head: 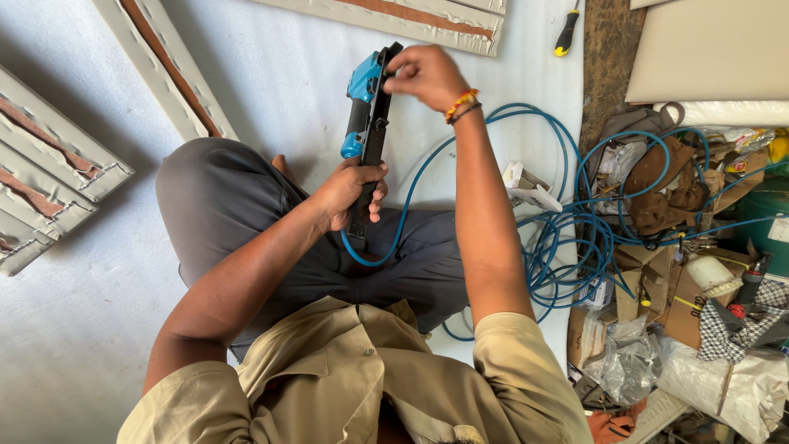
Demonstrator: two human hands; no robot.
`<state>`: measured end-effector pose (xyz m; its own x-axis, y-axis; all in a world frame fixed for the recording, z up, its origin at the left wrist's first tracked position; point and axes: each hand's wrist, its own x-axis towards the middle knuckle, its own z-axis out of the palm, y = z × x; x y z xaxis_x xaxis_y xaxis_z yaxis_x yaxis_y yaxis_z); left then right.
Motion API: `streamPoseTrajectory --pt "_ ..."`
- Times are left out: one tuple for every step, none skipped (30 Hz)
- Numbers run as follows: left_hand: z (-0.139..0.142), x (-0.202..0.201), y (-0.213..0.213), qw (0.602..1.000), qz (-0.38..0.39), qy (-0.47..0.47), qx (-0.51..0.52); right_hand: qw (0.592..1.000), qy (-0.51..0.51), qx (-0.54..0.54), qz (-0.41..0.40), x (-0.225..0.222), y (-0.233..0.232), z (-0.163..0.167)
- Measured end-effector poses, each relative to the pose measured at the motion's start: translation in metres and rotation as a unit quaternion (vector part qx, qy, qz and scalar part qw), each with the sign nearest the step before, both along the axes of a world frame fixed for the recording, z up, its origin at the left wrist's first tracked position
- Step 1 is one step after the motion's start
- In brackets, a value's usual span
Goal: The person sits on the floor and uses a pneumatic nail gun to staple fabric strips onto wooden frame panels, pressing the fabric flat with one hand while stapling. They reposition and stack finished frames, then pause to reload or clear the nail gun before resuming stapling.
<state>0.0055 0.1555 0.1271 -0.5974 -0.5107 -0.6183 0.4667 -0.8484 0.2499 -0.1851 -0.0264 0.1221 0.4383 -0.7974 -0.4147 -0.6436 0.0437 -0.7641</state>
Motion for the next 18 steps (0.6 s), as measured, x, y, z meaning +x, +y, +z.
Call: streamPoseTrajectory --pt "0.000 0.000 0.000 1.000 0.001 0.001 -0.001 0.998 -0.024 0.006 -0.053 -0.007 0.003 0.002" --pt "0.001 0.000 -0.001 1.000 0.002 0.002 -0.003 0.994 -0.051 0.002 -0.101 -0.016 0.007 0.003" --pt "0.001 0.000 -0.002 1.000 0.009 0.014 -0.005 0.986 -0.079 -0.003 -0.149 -0.026 0.013 0.004" --pt "0.001 -0.001 -0.005 1.000 0.014 0.025 -0.007 0.975 -0.106 -0.008 -0.197 -0.036 0.018 0.003" --pt "0.002 -0.003 -0.007 0.999 0.018 0.037 -0.007 0.966 -0.118 -0.013 -0.231 -0.047 0.026 0.000" --pt "0.002 -0.004 -0.010 0.999 0.025 0.045 -0.001 0.956 -0.129 -0.018 -0.264 -0.059 0.035 -0.003" --pt "0.002 -0.007 -0.014 0.998 0.034 0.053 0.006 0.945 -0.140 -0.023 -0.296 -0.070 0.042 -0.007" --pt "0.001 -0.010 -0.016 0.997 0.041 0.062 0.014 0.942 -0.111 -0.028 -0.315 -0.081 0.050 -0.012" --pt "0.000 -0.011 -0.018 0.997 0.042 0.067 0.010 0.938 -0.081 -0.032 -0.334 -0.093 0.058 -0.016" --pt "-0.001 -0.012 -0.019 0.996 0.043 0.073 0.006 0.933 -0.050 -0.038 -0.354 -0.106 0.066 -0.019" --pt "-0.002 -0.013 -0.019 0.996 0.040 0.080 0.002 0.941 -0.005 -0.043 -0.335 -0.119 0.074 -0.021" --pt "-0.003 -0.014 -0.017 0.997 0.035 0.071 0.002 0.947 0.040 -0.046 -0.317 -0.131 0.082 -0.023" --pt "-0.004 -0.013 -0.015 0.998 0.031 0.062 0.001 0.950 0.083 -0.048 -0.297 -0.140 0.088 -0.024" --pt "-0.005 -0.012 -0.012 0.998 0.028 0.053 0.001 0.949 0.117 -0.028 -0.292 -0.144 0.093 -0.026" --pt "-0.006 -0.011 -0.009 0.999 0.021 0.041 -0.008 0.947 0.150 -0.005 -0.284 -0.146 0.100 -0.027" --pt "-0.007 -0.009 -0.007 0.999 0.017 0.028 -0.016 0.944 0.182 0.018 -0.275 -0.147 0.106 -0.028" --pt "-0.007 -0.008 -0.005 0.999 0.014 0.015 -0.027 0.946 0.191 0.017 -0.262 -0.144 0.108 -0.027" --pt "-0.007 -0.007 -0.005 0.999 0.013 0.015 -0.026 0.948 0.199 0.016 -0.249 -0.140 0.108 -0.026"
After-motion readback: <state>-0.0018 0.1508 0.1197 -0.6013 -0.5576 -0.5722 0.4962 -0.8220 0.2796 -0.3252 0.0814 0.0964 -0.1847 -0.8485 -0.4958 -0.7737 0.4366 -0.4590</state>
